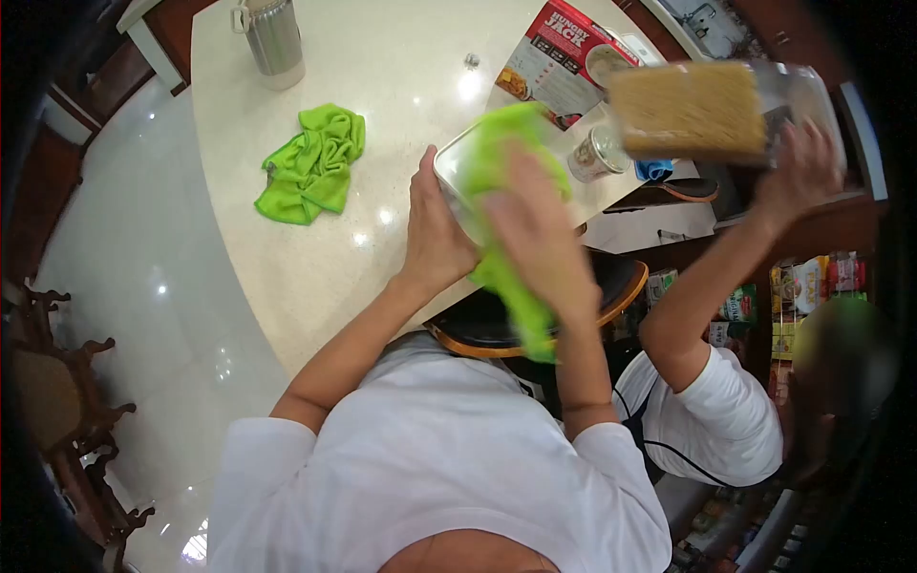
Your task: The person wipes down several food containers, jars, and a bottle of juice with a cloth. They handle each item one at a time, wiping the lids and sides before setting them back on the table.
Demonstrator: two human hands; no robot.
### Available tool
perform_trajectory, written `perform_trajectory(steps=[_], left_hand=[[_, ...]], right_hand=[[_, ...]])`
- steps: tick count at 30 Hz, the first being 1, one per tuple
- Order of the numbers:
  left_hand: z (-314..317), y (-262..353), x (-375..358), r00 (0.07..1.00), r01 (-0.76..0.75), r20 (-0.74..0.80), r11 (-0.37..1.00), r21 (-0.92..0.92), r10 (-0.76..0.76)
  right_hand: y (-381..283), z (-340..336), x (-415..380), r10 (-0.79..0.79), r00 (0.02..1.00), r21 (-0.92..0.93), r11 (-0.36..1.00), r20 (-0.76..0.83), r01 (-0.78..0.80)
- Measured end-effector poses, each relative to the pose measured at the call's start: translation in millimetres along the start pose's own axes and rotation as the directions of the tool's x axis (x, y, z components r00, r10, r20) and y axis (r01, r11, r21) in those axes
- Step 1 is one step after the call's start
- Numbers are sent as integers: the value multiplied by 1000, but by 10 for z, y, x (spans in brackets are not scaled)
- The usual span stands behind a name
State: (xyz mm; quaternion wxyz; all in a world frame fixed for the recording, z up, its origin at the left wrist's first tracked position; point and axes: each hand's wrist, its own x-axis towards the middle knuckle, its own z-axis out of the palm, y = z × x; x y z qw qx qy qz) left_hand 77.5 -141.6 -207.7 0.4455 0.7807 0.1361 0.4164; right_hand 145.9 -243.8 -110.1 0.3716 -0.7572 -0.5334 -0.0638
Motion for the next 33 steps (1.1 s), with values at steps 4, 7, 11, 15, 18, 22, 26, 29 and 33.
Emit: perform_trajectory(steps=[4, 7, 11, 15, 18, 22, 26, 29, 33], left_hand=[[-100, -67, 19, 977, -201, 126, 936, 289, 171], [-106, 159, 28, 998, 59, 33, 998, -1, -59], [-73, 48, 30, 999, 27, 40, 1000, 10, -27], [-30, 49, 70, 998, 1, 60, 999, 38, -3], [-22, 73, 21, 1000, 17, 5, 997, -71, -17], [-29, -119, 17, 992, -122, -24, 992, 23, 123], [-75, -19, 1, 998, -61, 25, 998, 30, 61], [-31, 6, 29, 1000, 3, 12, 999, -51, -2], [-59, 32, 46, 997, -77, 3, 997, -4, 77]], right_hand=[[-62, 5, 208, -97, 966, -248, 956, 240, 158], [230, -112, 299, 9, 999, -368, 930, 49, 10], [-12, 36, 277, -203, 971, -282, 931, 124, 231], [63, -29, 375, -197, 970, -205, 953, 144, 224], [150, -35, 392, -120, 987, -230, 963, 106, 142], [-21, 18, 295, -155, 980, -235, 955, 123, 180], [43, -196, -13, -200, 968, -109, 970, 151, 218], [367, -358, -61, -183, 983, -173, 967, 34, 186], [646, -198, 465, -281, 958, -348, 904, -47, 248]])
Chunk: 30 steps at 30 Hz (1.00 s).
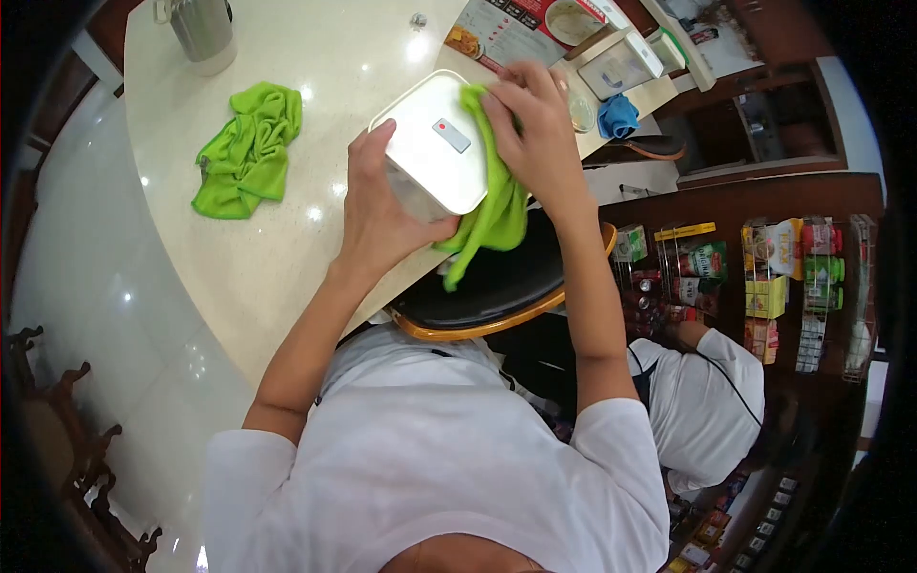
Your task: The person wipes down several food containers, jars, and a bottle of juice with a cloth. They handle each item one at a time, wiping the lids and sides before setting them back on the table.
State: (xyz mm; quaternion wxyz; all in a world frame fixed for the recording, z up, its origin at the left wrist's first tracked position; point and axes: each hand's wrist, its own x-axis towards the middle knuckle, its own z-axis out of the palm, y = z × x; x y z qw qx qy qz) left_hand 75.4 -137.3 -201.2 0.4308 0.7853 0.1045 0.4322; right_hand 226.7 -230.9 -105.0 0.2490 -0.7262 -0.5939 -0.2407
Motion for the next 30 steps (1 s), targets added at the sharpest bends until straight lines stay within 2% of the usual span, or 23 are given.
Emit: perform_trajectory(steps=[1, 3, 4, 6, 7, 8, 10, 13, 16, 18, 20, 22, 23, 24, 26, 28, 30], left_hand=[[8, 12, 3, 1000, 11, -7, 1000, 6, -10], [-17, 28, 9, 1000, 27, -6, 1000, 8, -27], [-35, 38, 31, 1000, 0, 6, 999, 51, -1], [-41, 34, 22, 1000, -14, 8, 996, 91, 13], [-42, 25, 19, 1000, 4, 13, 999, 47, -5], [-40, 19, 24, 1000, 23, 14, 1000, 3, -23], [-55, 33, 38, 999, 39, 10, 999, -5, -39], [-76, 42, 37, 997, 61, 38, 998, -9, -61], [-67, 20, 28, 999, 45, 30, 999, -3, -45], [-67, 9, 38, 1000, 27, 8, 1000, 0, -27], [-79, 26, 31, 999, 46, 22, 999, -4, -46], [-62, 15, 28, 998, 54, 38, 998, -38, -52], [-69, 27, 28, 995, 59, 74, 998, 7, -60], [-73, 34, 35, 992, 61, 105, 997, 51, -67], [-64, 50, 34, 990, 86, 108, 995, 54, -92], [-42, 37, 35, 1000, 18, 10, 999, 43, -19], [-33, 7, 31, 1000, -5, -8, 999, 33, 5]], right_hand=[[-52, 31, 84, 5, 1000, 5, 1000, 0, -5], [-157, 65, 180, 39, 992, 24, 999, 121, -42], [-177, 36, 129, 37, 991, 23, 999, 128, -41], [-245, -102, -56, 94, 992, -112, 990, 81, -84], [-263, -161, -141, 83, 993, -111, 991, 89, -73], [-266, -222, -222, 135, 986, -99, 987, 99, -126], [-241, -200, -190, 183, 977, -80, 981, 113, -175], [-190, 26, 77, 143, 985, -2, 990, 101, -143], [-411, 219, 257, 140, 986, 118, 982, 94, -151], [-702, 138, 163, -7, 979, 401, 913, 202, -76], [-691, 122, 152, -2, 984, 401, 913, 178, -71], [-390, 68, 221, 179, 946, 255, 934, 271, -250], [-302, 27, 272, 364, 875, 141, 894, 319, -424], [-279, 58, 287, 361, 876, 139, 897, 319, -420], [-264, 142, 287, 166, 969, 163, 967, 184, -197], [-533, 137, 311, 7, 974, 274, 959, 228, -71], [-664, 118, 326, -59, 966, 361, 932, 252, -38]])
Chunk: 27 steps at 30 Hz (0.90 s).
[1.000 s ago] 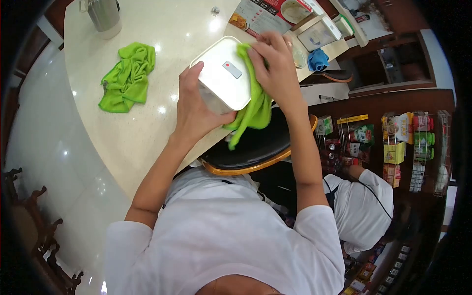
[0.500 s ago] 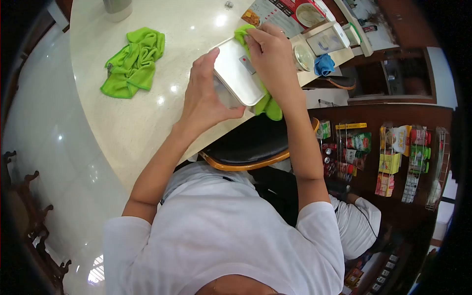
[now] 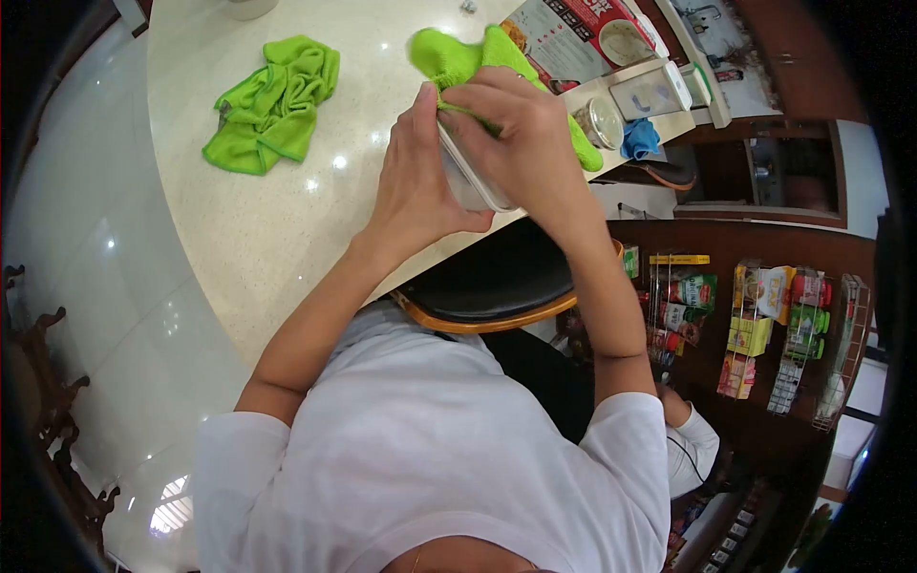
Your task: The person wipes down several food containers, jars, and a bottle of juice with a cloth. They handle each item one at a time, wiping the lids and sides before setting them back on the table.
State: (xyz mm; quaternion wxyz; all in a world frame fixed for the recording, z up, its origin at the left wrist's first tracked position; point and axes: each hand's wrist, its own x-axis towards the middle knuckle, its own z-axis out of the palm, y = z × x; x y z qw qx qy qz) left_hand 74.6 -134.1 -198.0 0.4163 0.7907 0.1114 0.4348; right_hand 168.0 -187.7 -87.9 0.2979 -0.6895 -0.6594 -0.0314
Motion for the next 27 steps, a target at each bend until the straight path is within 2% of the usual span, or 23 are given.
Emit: perform_trajectory(steps=[2, 6, 8, 10, 12, 14, 18, 20, 22, 24, 25, 26, 27], left_hand=[[-1, 30, 5, 1000, 16, 22, 999, 30, -17], [29, 40, -7, 1000, 10, 4, 999, 50, -10], [27, 29, -10, 1000, 20, 4, 999, 39, -21], [32, -3, -39, 1000, 17, 7, 999, 31, -17], [35, -7, -56, 1000, 22, -17, 998, 51, -21], [33, 5, -15, 998, -40, -44, 999, 7, 40], [38, 27, -48, 999, -25, 22, 999, 20, 25], [35, 19, -32, 1000, 19, -11, 1000, 8, -19], [53, 35, -50, 999, 36, -14, 999, 27, -35], [51, 26, -59, 999, 50, -5, 999, -3, -50], [49, 17, -58, 999, 45, -2, 999, -3, -45], [49, 7, -59, 1000, 24, -8, 1000, -14, -24], [50, 7, -52, 1000, 3, -15, 1000, -24, -3]], right_hand=[[248, -102, -7, 118, 993, 31, 992, 15, -118], [418, -198, -7, 118, 988, -234, 962, -102, -140], [254, -121, -24, 80, 995, -208, 974, -61, -91], [26, -39, -105, -106, 994, -55, 993, 5, 106], [-142, -237, -264, -75, 995, -97, 992, 72, 81], [-213, -466, -469, 56, 973, -97, 995, 226, -35], [-92, -536, -813, 128, 976, -40, 992, 178, -123], [260, -413, -979, 323, 939, -15, 945, -116, -326], [307, -67, -1080, 545, 795, 415, 809, -267, -415], [1, 270, -1093, 643, 628, 416, 764, -437, -493], [-25, 534, -1262, 407, 721, 132, 904, -561, -407], [-128, 590, -1240, 161, 828, -7, 981, -538, -195], [-69, 580, -1267, 193, 824, 51, 979, -533, -196]])
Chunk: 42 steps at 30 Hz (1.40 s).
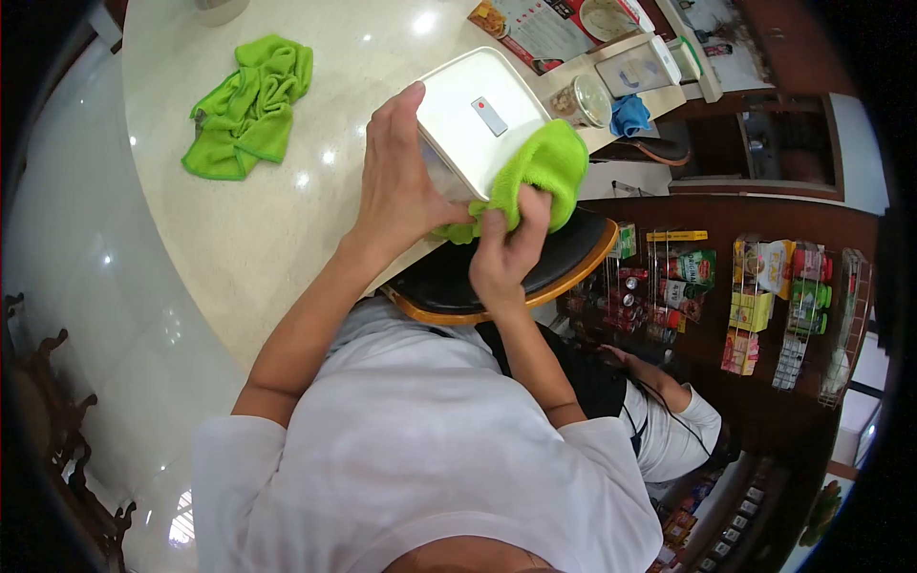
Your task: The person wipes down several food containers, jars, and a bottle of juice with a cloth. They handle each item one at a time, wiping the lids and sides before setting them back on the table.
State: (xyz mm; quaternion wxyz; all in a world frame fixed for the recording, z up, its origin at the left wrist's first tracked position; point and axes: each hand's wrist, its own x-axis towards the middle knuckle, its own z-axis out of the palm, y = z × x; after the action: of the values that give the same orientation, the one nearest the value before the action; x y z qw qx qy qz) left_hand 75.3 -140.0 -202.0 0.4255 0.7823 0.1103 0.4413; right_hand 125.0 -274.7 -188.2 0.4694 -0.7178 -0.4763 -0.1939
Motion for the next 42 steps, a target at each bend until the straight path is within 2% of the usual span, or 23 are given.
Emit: perform_trajectory(steps=[5, 7, 8, 11, 13, 15, 16, 18, 19, 21, 22, 26, 28, 30, 31, 33, 34, 35, 36, 37, 38, 39, 42], left_hand=[[27, 16, 29, 1000, 9, -1, 1000, 3, -9], [45, 13, 26, 1000, 7, -17, 1000, -8, -7], [44, 16, 19, 1000, -5, -11, 1000, 0, 5], [28, 0, -29, 1000, 25, 13, 999, -41, -24], [14, -8, -13, 998, 66, 21, 994, -88, -65], [-22, -3, -45, 999, -5, 47, 1000, -31, 6], [-29, 10, -52, 998, -2, 56, 1000, -31, 4], [-1, 39, -15, 1000, 0, 26, 1000, 8, 0], [18, 36, -11, 1000, 0, 30, 1000, 3, 0], [19, 23, -32, 999, -32, 1, 999, 9, 32], [10, 26, -41, 999, -35, 8, 999, 9, 35], [-3, 31, -31, 1000, -19, -6, 1000, 5, 19], [18, 37, -34, 999, -17, -32, 1000, 8, 17], [30, 31, -40, 999, -15, -39, 1000, 13, 16], [30, 42, -33, 999, -24, -44, 999, 22, 25], [30, 90, -50, 999, 22, -40, 997, 69, -19], [34, 93, -51, 1000, 6, -31, 997, 81, -4], [33, 82, -28, 995, 74, -52, 991, -112, -80], [6, 84, -14, 986, 140, -43, 943, -300, -160], [-55, 127, 46, 991, 119, -20, 952, -283, -129], [-125, 196, 139, 990, 133, 8, 916, -380, -140], [-164, 247, 220, 988, 151, 40, 869, -472, -150], [-235, 255, 438, 992, 123, 43, 884, -452, -117]], right_hand=[[398, 216, 86, 142, 984, -27, 989, -106, -145], [414, 384, 141, 552, 801, 410, 802, -232, -434], [408, 358, 155, 552, 801, 410, 802, -232, -434], [295, 173, 341, 709, 683, 701, 398, 174, -592], [284, 25, 515, 668, 732, 746, 418, 134, -518], [271, -212, 889, 497, 803, 86, 831, 329, -550], [360, -215, 980, 505, 799, 87, 826, 327, -558], [620, -168, 1227, 210, 808, 25, 963, 550, -268], [653, -143, 1359, 216, 808, 20, 962, 548, -271], [610, -88, 1594, 346, 554, -195, 929, 757, -313], [380, -112, 1596, 450, 526, -207, 866, 722, -456], [415, -330, 1297, 430, 566, -110, 853, 704, -510], [474, -433, 982, 562, 538, 171, 575, 629, -800], [323, -256, 497, 688, 488, 492, 213, 538, -844], [235, -69, 247, 755, 473, 559, 172, 454, -811], [126, 344, -212, 469, 863, 404, 764, 188, -503], [54, 370, -216, 443, 882, 426, 776, 159, -466], [7, 413, -170, 413, 902, 452, 787, 122, -421], [49, 363, -109, 403, 905, 358, 832, 137, -425], [130, 269, -13, 397, 906, 261, 868, 146, -422], [21, 178, 298, 417, 905, 348, 839, 84, -419], [155, 63, 396, 525, 803, 577, 577, 280, -579], [15, 126, 586, 450, 885, 663, 626, 124, -411]])
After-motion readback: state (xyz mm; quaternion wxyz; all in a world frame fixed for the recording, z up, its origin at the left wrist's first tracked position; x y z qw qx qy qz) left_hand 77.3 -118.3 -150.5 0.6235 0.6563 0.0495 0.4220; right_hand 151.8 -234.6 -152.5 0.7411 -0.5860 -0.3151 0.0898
